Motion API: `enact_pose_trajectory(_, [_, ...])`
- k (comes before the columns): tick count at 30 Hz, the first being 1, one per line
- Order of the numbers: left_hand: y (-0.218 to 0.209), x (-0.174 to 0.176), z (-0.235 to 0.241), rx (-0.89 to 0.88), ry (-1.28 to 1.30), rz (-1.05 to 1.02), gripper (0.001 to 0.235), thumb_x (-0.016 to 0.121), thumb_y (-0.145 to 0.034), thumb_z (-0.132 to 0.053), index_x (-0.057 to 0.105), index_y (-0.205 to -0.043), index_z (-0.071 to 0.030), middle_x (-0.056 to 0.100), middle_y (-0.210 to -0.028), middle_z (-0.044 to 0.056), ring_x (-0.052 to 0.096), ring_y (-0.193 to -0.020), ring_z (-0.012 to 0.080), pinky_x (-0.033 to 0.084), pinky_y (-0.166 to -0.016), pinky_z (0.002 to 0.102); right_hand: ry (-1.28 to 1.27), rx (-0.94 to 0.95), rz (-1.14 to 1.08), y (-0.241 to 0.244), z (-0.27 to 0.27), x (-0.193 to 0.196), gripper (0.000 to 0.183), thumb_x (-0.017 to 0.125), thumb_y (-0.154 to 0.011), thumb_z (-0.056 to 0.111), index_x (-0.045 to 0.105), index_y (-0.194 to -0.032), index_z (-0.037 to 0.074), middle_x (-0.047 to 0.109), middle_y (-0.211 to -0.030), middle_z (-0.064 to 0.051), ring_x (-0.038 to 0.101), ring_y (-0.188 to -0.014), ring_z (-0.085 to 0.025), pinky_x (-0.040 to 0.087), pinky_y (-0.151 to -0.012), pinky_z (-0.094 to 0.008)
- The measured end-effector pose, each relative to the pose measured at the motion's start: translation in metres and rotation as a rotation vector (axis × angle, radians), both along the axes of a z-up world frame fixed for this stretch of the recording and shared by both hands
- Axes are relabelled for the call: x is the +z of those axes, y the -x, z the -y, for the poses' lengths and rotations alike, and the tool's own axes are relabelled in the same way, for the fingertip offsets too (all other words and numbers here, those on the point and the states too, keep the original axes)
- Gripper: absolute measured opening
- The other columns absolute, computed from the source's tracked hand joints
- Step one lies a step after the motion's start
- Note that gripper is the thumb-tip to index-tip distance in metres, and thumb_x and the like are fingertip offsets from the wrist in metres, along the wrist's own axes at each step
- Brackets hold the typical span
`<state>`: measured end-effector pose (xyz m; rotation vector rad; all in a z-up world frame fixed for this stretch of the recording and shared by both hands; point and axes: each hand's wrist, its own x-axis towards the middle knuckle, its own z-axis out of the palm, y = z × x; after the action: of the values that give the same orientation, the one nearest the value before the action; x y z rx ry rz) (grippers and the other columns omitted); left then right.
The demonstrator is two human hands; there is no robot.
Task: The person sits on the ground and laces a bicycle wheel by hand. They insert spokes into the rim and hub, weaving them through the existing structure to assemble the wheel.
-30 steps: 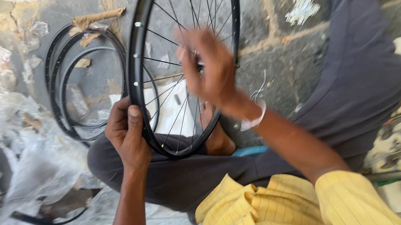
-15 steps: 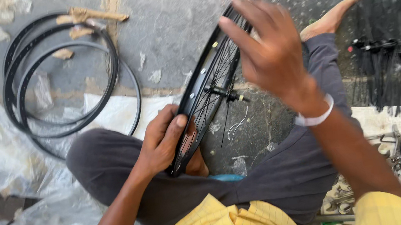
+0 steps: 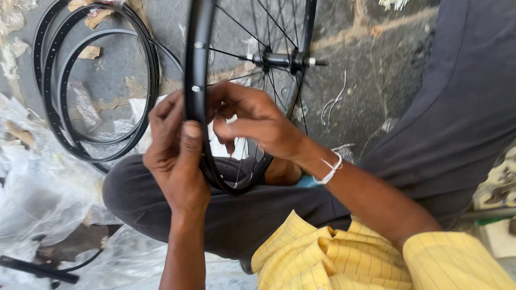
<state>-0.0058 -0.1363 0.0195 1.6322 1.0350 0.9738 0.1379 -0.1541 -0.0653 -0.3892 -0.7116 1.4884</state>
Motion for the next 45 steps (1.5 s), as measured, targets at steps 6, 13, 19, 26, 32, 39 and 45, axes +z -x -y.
enact_pose_trajectory(6, [0.003, -0.004, 0.001, 0.095, 0.114, 0.131, 0.039, 0.071, -0.102, -0.024, 0.068, -0.131, 0.002, 0.059, -0.134, 0.010, 0.056, -0.110, 0.0189, 0.045, -0.090, 0.033, -0.103, -0.001, 0.027, 0.007, -0.007, -0.003, 0.018, 0.064, -0.098, 0.010, 0.057, -0.113, 0.001, 0.060, -0.100, -0.002, 0.062, -0.090, -0.011, 0.059, -0.070, -0.028])
enact_pose_trajectory(13, [0.007, -0.007, -0.002, 0.092, 0.022, 0.078, 0.043, 0.071, -0.107, -0.026, 0.066, -0.136, 0.005, 0.061, -0.134, 0.011, 0.058, -0.122, 0.0179, 0.046, -0.110, 0.032, -0.067, -0.125, 0.158, 0.013, -0.009, 0.006, 0.015, 0.066, -0.102, 0.009, 0.057, -0.113, 0.004, 0.053, -0.097, 0.003, 0.060, -0.087, -0.007, 0.054, -0.070, -0.022])
enact_pose_trajectory(19, [0.009, -0.008, -0.002, 0.086, -0.015, 0.055, 0.043, 0.072, -0.107, -0.026, 0.066, -0.136, 0.005, 0.061, -0.135, 0.011, 0.059, -0.125, 0.0187, 0.045, -0.114, 0.033, -0.086, -0.219, 0.303, 0.014, -0.007, 0.011, 0.008, 0.060, -0.107, 0.010, 0.061, -0.107, 0.002, 0.056, -0.090, 0.002, 0.056, -0.078, -0.008, 0.049, -0.067, -0.023])
enact_pose_trajectory(26, [0.008, -0.010, -0.001, 0.071, -0.040, 0.049, 0.039, 0.070, -0.108, -0.025, 0.068, -0.136, 0.002, 0.061, -0.137, 0.011, 0.059, -0.122, 0.0178, 0.046, -0.110, 0.033, 0.005, -0.093, 0.207, 0.015, -0.007, 0.005, 0.016, 0.054, -0.112, 0.016, 0.063, -0.108, 0.003, 0.051, -0.080, -0.001, 0.053, -0.071, -0.007, 0.048, -0.063, -0.024])
enact_pose_trajectory(32, [0.007, -0.012, -0.001, 0.075, -0.034, 0.054, 0.039, 0.070, -0.108, -0.025, 0.067, -0.136, 0.002, 0.061, -0.136, 0.010, 0.058, -0.124, 0.0175, 0.047, -0.117, 0.036, -0.058, -0.093, -0.097, 0.014, 0.000, 0.001, 0.030, 0.074, -0.101, 0.016, 0.052, -0.117, 0.004, 0.053, -0.104, 0.001, 0.060, -0.093, -0.008, 0.058, -0.072, -0.025])
enact_pose_trajectory(39, [0.008, 0.003, 0.000, 0.034, -0.382, -0.290, 0.033, 0.071, -0.102, -0.014, 0.065, -0.133, -0.003, 0.062, -0.127, 0.008, 0.062, -0.118, 0.0207, 0.050, -0.102, 0.033, -0.051, -0.077, 0.041, 0.021, 0.000, 0.001, 0.022, 0.064, -0.104, 0.019, 0.054, -0.116, 0.003, 0.057, -0.100, 0.000, 0.062, -0.087, -0.008, 0.058, -0.067, -0.023])
enact_pose_trajectory(45, [0.015, 0.061, -0.016, -0.332, -0.888, -1.039, 0.025, 0.076, -0.093, 0.002, 0.067, -0.115, -0.004, 0.057, -0.105, 0.010, 0.054, -0.096, 0.0290, 0.044, -0.081, 0.040, -0.079, -0.121, 0.232, 0.022, -0.006, -0.006, 0.022, 0.054, -0.114, 0.023, 0.060, -0.110, 0.002, 0.057, -0.091, -0.001, 0.060, -0.075, -0.007, 0.055, -0.063, -0.021])
